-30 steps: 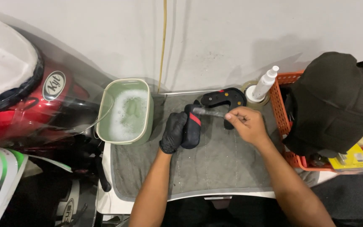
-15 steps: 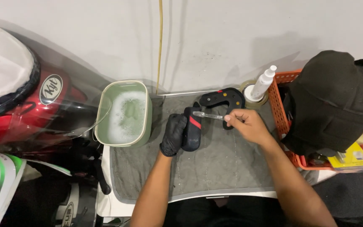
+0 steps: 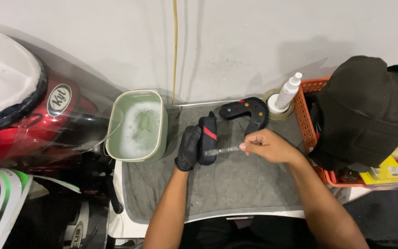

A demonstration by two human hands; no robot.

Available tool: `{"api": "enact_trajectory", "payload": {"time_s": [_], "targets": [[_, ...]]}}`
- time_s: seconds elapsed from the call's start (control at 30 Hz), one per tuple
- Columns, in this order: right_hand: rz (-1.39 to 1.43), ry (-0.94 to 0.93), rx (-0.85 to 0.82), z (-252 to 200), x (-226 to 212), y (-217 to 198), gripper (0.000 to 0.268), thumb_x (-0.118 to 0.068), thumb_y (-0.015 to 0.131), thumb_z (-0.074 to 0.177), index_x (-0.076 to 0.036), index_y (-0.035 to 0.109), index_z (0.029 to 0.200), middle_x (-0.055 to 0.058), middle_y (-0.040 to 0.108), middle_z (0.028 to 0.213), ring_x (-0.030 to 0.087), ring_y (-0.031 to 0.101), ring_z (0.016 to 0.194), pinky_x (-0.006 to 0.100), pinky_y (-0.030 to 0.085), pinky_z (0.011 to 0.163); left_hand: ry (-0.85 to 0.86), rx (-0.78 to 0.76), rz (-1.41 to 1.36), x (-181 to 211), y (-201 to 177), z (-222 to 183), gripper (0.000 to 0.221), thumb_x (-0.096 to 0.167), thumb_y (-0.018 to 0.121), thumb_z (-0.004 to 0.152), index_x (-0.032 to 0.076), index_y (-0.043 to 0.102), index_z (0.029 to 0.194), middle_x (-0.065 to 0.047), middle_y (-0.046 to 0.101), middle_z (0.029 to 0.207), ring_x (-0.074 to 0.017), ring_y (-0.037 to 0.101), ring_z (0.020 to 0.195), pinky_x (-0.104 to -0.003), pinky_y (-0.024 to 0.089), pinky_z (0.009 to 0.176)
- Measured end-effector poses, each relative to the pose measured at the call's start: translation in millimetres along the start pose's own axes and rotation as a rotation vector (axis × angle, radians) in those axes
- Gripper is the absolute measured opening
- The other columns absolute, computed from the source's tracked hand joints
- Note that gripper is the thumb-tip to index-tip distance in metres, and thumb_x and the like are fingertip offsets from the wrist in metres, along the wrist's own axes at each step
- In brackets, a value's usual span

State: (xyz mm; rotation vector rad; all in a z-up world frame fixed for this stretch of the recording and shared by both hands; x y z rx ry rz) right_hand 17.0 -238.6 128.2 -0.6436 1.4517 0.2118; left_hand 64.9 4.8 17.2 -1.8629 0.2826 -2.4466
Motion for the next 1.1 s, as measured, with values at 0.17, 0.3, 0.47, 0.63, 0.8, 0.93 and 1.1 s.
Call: {"api": "enact_trajectory", "payload": {"time_s": [0.17,0.3,0.47,0.63,0.8,0.93,1.1], "targets": [[0.027,-0.01,0.166,6.6,26.1,-15.8,0.028,-0.017,0.061,0.1,-0.006,0.074,0.078,-0.006,0.046,0.051,0.005,0.037,0.052,0.022,0.03,0.05,0.099,-0.099,-0.04,44.2,8.9,8.2,0.05,0.035,0.046,0.105,0.009,0.068,0.069,-0.014,0.064,0.063,-0.0187,0.06,0.065,-0.03,0.049,0.068],[-0.009,0.054,0.007,-2.5,7.0,-13.2,0.024,-0.014,0.068,0.094,-0.004,0.076,0.073,-0.008,0.049,0.051,0.004,0.037,0.051,0.021,0.031,0.051,0.157,-0.078,-0.033,58.4,8.9,8.0,0.052,0.031,0.044,0.105,0.011,0.062,0.06,-0.012,0.059,0.053,-0.0152,0.056,0.057,-0.027,0.047,0.06],[-0.024,0.075,-0.006,0.9,17.2,-13.9,0.025,-0.015,0.068,0.094,-0.004,0.078,0.074,-0.008,0.047,0.049,0.004,0.037,0.049,0.02,0.03,0.049,0.197,-0.074,0.041,62.1,8.1,7.0,0.055,0.034,0.04,0.106,0.011,0.06,0.061,-0.014,0.059,0.053,-0.0252,0.06,0.057,-0.031,0.048,0.071],[-0.007,0.006,0.24,3.2,27.2,-20.9,0.02,-0.011,0.07,0.093,-0.002,0.077,0.077,0.003,0.064,0.055,0.01,0.049,0.057,0.026,0.043,0.058,0.229,-0.073,-0.083,86.2,5.7,6.9,0.052,0.027,0.041,0.104,0.009,0.063,0.06,-0.009,0.061,0.05,-0.0202,0.058,0.048,-0.026,0.047,0.057],[0.021,-0.051,0.422,-2.0,29.2,-41.2,0.029,-0.022,0.066,0.103,-0.008,0.074,0.079,-0.006,0.057,0.056,0.001,0.046,0.058,0.016,0.035,0.056,0.268,-0.054,-0.035,68.9,10.7,8.7,0.051,0.031,0.039,0.104,0.011,0.06,0.062,-0.009,0.059,0.051,-0.0185,0.057,0.05,-0.029,0.047,0.056],[0.017,-0.068,0.414,1.0,19.2,-32.5,0.025,-0.02,0.069,0.1,-0.006,0.075,0.08,-0.001,0.066,0.06,0.004,0.051,0.061,0.02,0.041,0.059,0.283,-0.06,0.042,74.4,8.1,7.9,0.051,0.032,0.039,0.105,0.012,0.06,0.064,-0.011,0.059,0.052,-0.0252,0.059,0.05,-0.033,0.047,0.062],[-0.024,0.055,-0.074,-0.3,18.6,-0.1,0.017,-0.013,0.076,0.087,-0.008,0.074,0.071,-0.003,0.069,0.064,0.009,0.058,0.061,0.027,0.049,0.062,0.211,-0.038,0.02,53.9,9.2,7.6,0.048,0.032,0.043,0.104,0.012,0.062,0.064,-0.014,0.063,0.057,-0.0263,0.061,0.059,-0.032,0.046,0.076]]}}
Point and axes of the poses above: each hand's wrist, its own z-axis towards the middle knuckle, its own y-axis out of the palm, x = y × z, the point moved 6 cm from there along z, towards the middle knuckle
